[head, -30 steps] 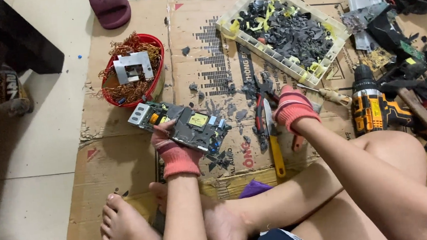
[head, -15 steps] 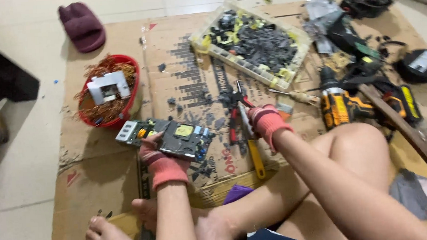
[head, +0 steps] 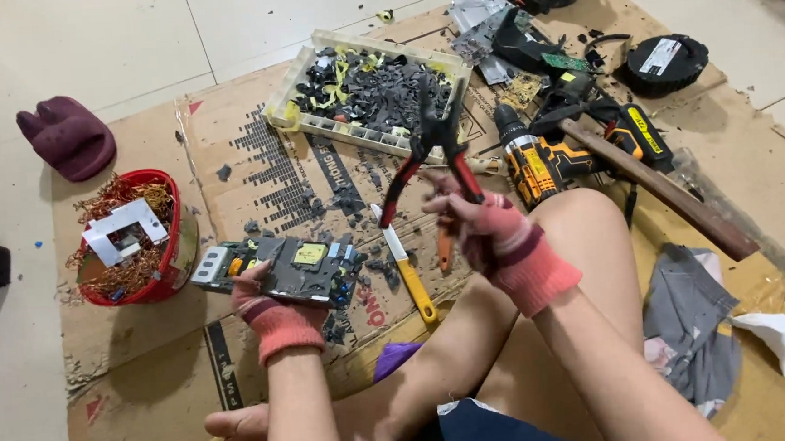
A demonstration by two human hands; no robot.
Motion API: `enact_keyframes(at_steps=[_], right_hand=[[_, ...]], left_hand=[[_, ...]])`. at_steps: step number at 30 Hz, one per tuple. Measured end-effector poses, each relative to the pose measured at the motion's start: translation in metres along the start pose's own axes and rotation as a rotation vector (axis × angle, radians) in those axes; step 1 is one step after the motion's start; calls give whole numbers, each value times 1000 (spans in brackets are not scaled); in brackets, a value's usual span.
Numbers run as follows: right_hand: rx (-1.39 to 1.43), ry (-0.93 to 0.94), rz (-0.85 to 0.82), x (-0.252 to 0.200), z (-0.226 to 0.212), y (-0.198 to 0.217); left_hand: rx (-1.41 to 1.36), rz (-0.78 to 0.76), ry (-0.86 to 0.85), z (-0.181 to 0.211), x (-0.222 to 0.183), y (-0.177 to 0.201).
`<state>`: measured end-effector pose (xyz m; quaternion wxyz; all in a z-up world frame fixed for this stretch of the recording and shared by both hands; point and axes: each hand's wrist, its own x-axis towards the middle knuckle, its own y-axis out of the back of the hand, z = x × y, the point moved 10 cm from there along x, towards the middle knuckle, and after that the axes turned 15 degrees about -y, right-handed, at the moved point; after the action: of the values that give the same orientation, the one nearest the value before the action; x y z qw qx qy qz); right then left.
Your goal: The person is using pliers to remove components from an electronic circuit board while sitting on the floor.
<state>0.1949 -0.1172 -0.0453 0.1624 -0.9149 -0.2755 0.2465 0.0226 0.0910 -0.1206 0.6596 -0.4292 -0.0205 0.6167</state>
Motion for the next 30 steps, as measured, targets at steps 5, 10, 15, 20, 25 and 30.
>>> enact_keyframes(at_steps=[5,10,15,20,25,30], right_hand=[[178,-32,-252,-19,-10,-37],[112,-152,-349,-2,17,-23],[332,-87,-837,-24,9,-49],[294,-172,-765,-19,22,-49],[246,-200,-570,-15,28,-47],[-537,-506,98,-2,59,8]], left_hand=[[1,-21,27,5,-31,-23],[-61,3,55,-8,-15,-10],[-172,-63,67,-28,26,5],[-128,28,83,-18,3,4],[-16,74,58,6,-28,-8],[83,18,88,11,-22,-8]])
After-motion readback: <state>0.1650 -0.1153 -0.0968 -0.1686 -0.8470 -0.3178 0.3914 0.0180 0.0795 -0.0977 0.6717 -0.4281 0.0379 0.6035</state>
